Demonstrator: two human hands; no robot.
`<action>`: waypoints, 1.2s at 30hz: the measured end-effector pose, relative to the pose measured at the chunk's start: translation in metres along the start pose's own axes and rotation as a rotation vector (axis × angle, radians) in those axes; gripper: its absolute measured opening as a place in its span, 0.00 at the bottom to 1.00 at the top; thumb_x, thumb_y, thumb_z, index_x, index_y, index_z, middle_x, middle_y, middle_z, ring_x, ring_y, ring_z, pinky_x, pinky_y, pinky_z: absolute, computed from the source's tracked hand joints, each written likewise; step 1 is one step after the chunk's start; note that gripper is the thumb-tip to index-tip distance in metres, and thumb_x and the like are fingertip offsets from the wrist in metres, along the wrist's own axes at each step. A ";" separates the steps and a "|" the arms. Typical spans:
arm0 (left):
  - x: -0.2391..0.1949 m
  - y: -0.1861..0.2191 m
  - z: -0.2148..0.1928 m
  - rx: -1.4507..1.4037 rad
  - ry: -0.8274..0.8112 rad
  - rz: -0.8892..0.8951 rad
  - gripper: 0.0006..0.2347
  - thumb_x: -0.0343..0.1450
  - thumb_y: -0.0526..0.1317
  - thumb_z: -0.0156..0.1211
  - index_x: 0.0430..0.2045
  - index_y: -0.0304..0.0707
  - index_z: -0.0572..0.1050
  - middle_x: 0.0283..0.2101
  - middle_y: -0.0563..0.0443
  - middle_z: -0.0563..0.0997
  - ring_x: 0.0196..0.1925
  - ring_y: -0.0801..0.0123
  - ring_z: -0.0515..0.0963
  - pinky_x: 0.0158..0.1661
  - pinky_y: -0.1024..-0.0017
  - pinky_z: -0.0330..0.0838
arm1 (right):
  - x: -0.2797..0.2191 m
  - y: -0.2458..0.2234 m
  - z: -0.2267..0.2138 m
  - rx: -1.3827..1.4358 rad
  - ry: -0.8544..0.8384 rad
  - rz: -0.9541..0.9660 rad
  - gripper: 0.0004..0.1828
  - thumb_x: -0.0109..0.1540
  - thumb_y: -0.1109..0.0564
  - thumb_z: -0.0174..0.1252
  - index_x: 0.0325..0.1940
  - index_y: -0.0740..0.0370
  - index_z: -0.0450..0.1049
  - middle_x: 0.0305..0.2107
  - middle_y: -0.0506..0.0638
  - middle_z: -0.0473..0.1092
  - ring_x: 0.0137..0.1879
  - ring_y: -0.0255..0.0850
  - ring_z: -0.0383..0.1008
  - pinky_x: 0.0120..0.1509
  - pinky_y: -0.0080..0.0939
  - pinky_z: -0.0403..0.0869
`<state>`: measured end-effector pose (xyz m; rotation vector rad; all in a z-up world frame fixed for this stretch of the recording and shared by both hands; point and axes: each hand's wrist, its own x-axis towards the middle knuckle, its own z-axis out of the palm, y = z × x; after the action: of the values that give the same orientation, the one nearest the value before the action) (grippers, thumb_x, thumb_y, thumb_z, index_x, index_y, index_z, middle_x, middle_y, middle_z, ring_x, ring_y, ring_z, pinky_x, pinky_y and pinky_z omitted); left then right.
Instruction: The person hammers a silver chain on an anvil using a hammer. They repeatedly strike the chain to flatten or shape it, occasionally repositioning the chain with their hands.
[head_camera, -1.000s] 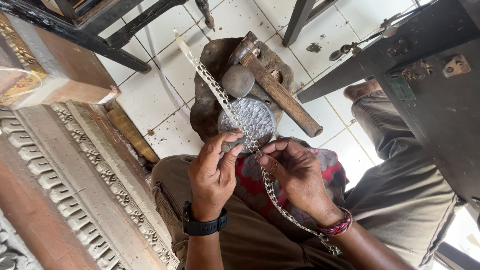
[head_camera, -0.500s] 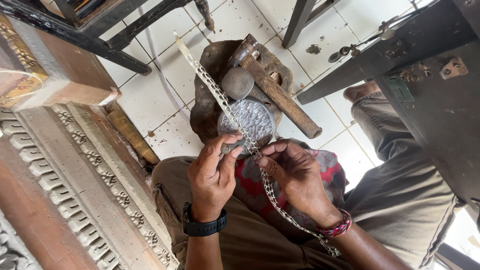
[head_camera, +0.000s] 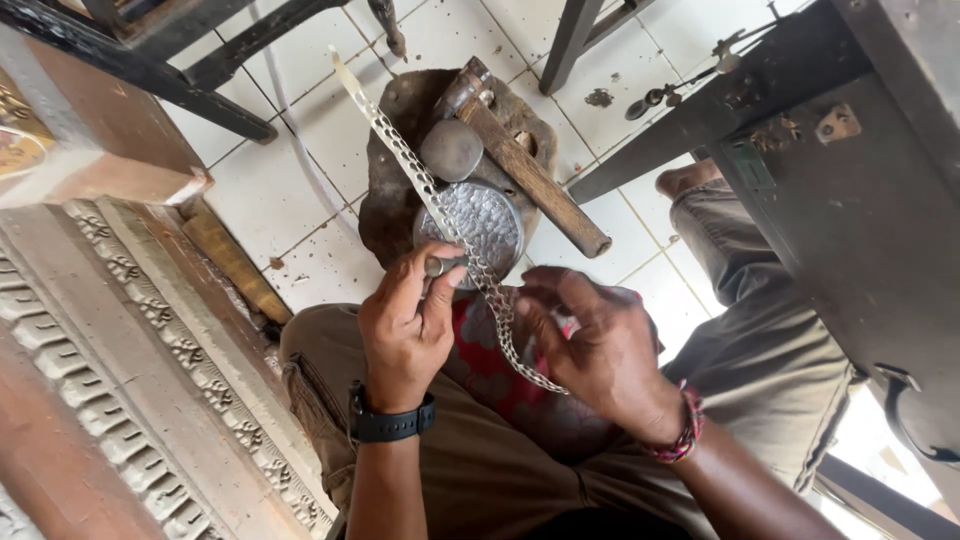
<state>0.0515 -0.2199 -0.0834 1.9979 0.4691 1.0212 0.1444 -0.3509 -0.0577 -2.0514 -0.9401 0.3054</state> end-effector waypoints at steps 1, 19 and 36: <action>-0.001 -0.002 0.001 -0.003 0.003 -0.005 0.05 0.64 0.29 0.56 0.30 0.26 0.73 0.31 0.40 0.77 0.34 0.54 0.79 0.35 0.68 0.74 | 0.007 0.005 -0.005 -0.005 -0.004 0.001 0.10 0.52 0.54 0.60 0.37 0.52 0.73 0.19 0.49 0.72 0.26 0.45 0.74 0.27 0.39 0.71; -0.001 -0.003 -0.001 -0.026 0.019 0.022 0.05 0.64 0.29 0.56 0.31 0.29 0.73 0.31 0.43 0.78 0.34 0.57 0.79 0.37 0.67 0.73 | 0.092 0.041 -0.016 0.000 -0.060 -0.096 0.15 0.63 0.61 0.42 0.52 0.72 0.61 0.29 0.65 0.62 0.32 0.63 0.69 0.29 0.54 0.69; -0.008 -0.007 -0.004 0.045 -0.094 0.058 0.07 0.67 0.28 0.52 0.37 0.30 0.68 0.39 0.45 0.76 0.43 0.60 0.77 0.45 0.70 0.75 | 0.009 -0.016 -0.067 0.237 -0.022 -0.282 0.21 0.58 0.62 0.46 0.51 0.68 0.47 0.45 0.65 0.60 0.45 0.47 0.70 0.41 0.34 0.69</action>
<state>0.0440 -0.2187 -0.0918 2.0999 0.3891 0.9546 0.1766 -0.3784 -0.0026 -1.6796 -1.1348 0.2730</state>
